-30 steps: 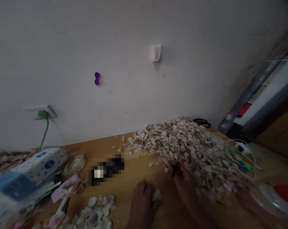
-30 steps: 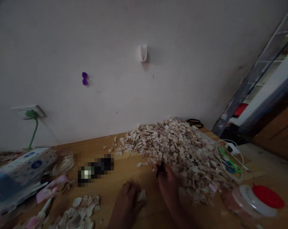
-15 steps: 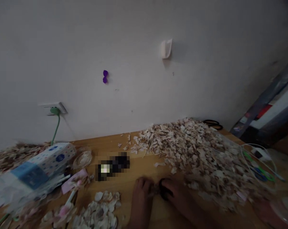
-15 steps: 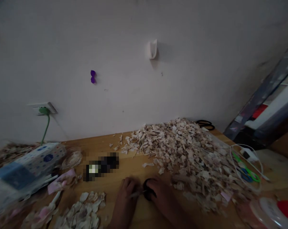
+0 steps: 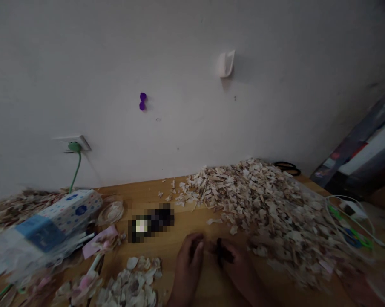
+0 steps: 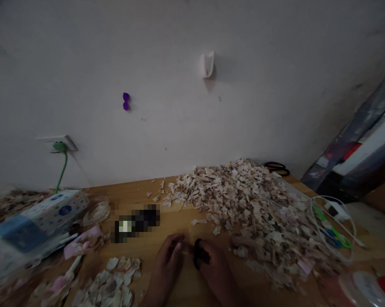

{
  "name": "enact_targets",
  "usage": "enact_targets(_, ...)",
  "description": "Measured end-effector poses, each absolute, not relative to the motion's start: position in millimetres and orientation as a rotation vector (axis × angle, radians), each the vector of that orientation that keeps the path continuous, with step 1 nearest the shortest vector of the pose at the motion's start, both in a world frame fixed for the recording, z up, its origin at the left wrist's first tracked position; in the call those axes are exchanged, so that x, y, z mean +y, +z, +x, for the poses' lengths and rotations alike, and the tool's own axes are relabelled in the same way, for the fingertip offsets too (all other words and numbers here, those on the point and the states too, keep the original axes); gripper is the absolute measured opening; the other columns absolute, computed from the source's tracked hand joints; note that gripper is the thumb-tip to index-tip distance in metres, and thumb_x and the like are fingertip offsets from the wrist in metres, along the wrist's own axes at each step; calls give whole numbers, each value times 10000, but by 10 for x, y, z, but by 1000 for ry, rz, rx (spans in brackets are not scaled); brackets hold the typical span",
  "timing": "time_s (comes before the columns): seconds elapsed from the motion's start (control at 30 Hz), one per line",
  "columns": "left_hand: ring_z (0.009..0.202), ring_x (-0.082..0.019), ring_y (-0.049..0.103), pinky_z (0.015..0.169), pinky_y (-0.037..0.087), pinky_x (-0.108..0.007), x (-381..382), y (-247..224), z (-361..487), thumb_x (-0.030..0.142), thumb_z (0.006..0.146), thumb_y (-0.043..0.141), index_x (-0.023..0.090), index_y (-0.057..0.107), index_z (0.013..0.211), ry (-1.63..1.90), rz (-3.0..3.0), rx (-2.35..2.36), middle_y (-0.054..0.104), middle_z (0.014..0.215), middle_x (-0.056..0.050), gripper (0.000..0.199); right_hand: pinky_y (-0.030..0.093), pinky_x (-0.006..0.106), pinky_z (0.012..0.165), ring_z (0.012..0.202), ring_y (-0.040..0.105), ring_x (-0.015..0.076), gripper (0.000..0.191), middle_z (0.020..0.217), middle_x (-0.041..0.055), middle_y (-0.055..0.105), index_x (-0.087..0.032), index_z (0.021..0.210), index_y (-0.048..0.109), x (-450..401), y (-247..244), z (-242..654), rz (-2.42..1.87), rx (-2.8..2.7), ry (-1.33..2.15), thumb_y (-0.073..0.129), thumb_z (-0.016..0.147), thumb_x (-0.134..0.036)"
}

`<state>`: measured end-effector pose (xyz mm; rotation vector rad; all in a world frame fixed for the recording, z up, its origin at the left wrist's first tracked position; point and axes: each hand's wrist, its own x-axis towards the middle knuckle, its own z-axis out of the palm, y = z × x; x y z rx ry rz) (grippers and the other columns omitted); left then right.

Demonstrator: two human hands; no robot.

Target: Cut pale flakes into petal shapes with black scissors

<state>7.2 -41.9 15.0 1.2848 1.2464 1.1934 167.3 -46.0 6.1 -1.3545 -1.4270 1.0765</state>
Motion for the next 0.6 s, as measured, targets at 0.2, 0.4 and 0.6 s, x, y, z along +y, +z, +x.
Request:
enact_targets(0.2, 811, -193, 649, 768, 486, -293, -408, -54, 199, 379, 668, 776, 169, 675, 1025, 1242, 648, 863, 702, 851, -72, 426, 521, 323, 700, 756, 653, 248, 308, 772, 44, 722, -184, 769, 693, -442, 86, 1502, -1330, -876, 1213, 723, 629, -458)
enact_targets(0.4, 787, -172, 623, 777, 466, -269, -416, 36, 247, 263, 680, 772, 157, 699, 794, 1224, 834, 1003, 701, 803, -48, 172, 520, 329, 680, 705, 633, 239, 306, 736, 50, 707, -179, 722, 686, -452, 184, 1510, -1341, -868, 1130, 710, 638, -472)
enact_targets(0.6, 730, -136, 615, 720, 486, -241, -403, 84, 260, 292, 638, 810, 154, 665, 741, 1385, 438, 935, 678, 773, -24, 225, 508, 304, 667, 689, 620, 221, 315, 699, 36, 673, -184, 713, 643, -494, 162, 1473, -1336, -931, 1137, 667, 667, -495)
